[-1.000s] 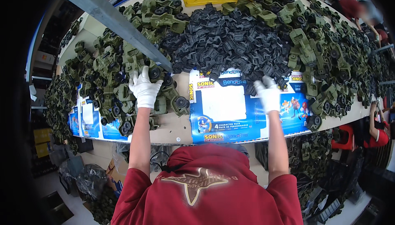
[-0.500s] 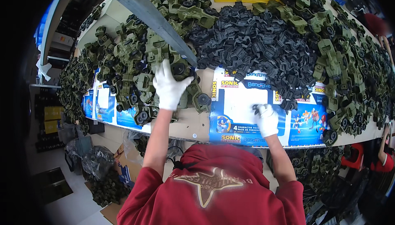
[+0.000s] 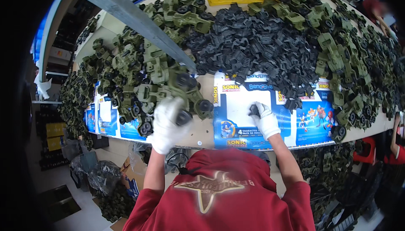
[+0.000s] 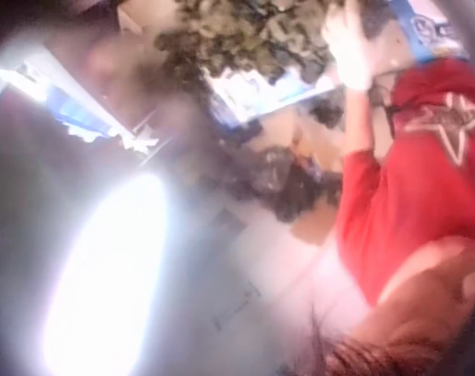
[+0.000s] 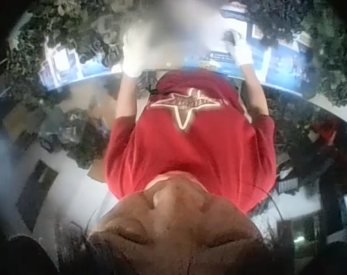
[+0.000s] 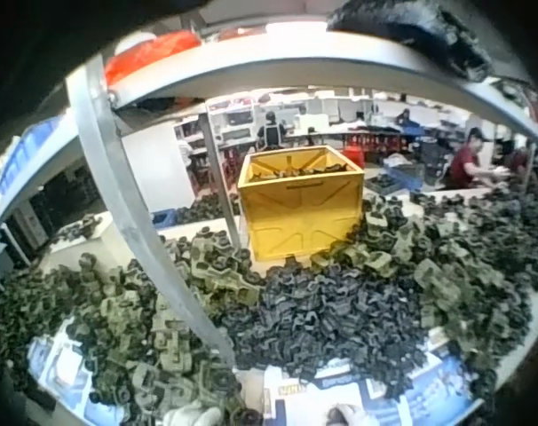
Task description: The person is assembling plastic toy vehicles by attaching wheels and other components.
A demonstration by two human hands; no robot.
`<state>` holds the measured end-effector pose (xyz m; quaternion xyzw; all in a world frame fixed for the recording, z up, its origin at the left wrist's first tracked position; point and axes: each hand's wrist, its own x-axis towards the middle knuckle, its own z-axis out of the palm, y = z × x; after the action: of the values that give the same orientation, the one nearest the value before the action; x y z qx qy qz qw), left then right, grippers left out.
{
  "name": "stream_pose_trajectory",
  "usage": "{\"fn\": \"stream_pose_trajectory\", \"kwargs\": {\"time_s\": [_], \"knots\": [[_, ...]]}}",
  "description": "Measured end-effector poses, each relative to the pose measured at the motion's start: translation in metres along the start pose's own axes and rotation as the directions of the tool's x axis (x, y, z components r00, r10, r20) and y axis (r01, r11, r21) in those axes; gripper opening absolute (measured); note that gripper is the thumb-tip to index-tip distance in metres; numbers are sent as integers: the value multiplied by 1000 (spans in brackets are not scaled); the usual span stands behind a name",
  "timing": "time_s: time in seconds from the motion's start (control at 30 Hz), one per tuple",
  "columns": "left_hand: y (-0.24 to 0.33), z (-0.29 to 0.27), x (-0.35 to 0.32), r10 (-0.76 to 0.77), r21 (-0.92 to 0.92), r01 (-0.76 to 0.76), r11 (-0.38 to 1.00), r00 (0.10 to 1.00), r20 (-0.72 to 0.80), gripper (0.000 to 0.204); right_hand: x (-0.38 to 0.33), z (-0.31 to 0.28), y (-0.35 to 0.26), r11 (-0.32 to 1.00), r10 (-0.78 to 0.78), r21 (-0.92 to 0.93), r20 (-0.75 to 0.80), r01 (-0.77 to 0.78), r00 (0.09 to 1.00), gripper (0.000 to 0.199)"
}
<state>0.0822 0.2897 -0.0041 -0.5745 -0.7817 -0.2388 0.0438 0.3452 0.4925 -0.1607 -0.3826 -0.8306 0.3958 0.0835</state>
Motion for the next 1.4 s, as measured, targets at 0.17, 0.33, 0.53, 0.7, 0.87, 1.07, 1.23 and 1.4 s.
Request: {"fn": "stream_pose_trajectory", "kwargs": {"time_s": [0.17,0.33,0.53,0.7,0.87,1.07,1.23,1.4], "knots": [[64,81,-15,521,60,-570,819,784,336,45,-3,-4,44,982,157,150,-324,-113,933,56],[81,182,-58,536,188,-783,592,558,634,48,-18,-27,50,971,219,-1,-388,-238,895,54],[100,126,-23,-31,50,9,999,878,477,76,-9,-54,11,954,231,259,-318,-150,919,52],[78,137,8,272,129,-423,897,758,593,68,15,-28,27,971,-48,240,100,22,994,44],[68,148,17,-74,88,53,995,964,254,71,-51,-32,47,889,48,426,273,-166,961,46],[112,177,51,-259,-253,532,808,707,658,98,-60,-37,63,972,-101,-201,128,125,987,55],[111,183,36,-51,-450,635,628,610,791,87,-65,-74,81,741,277,655,-91,-152,957,54],[136,110,59,159,-596,457,661,691,705,76,-46,-90,57,262,-33,949,192,-177,981,65]]}}
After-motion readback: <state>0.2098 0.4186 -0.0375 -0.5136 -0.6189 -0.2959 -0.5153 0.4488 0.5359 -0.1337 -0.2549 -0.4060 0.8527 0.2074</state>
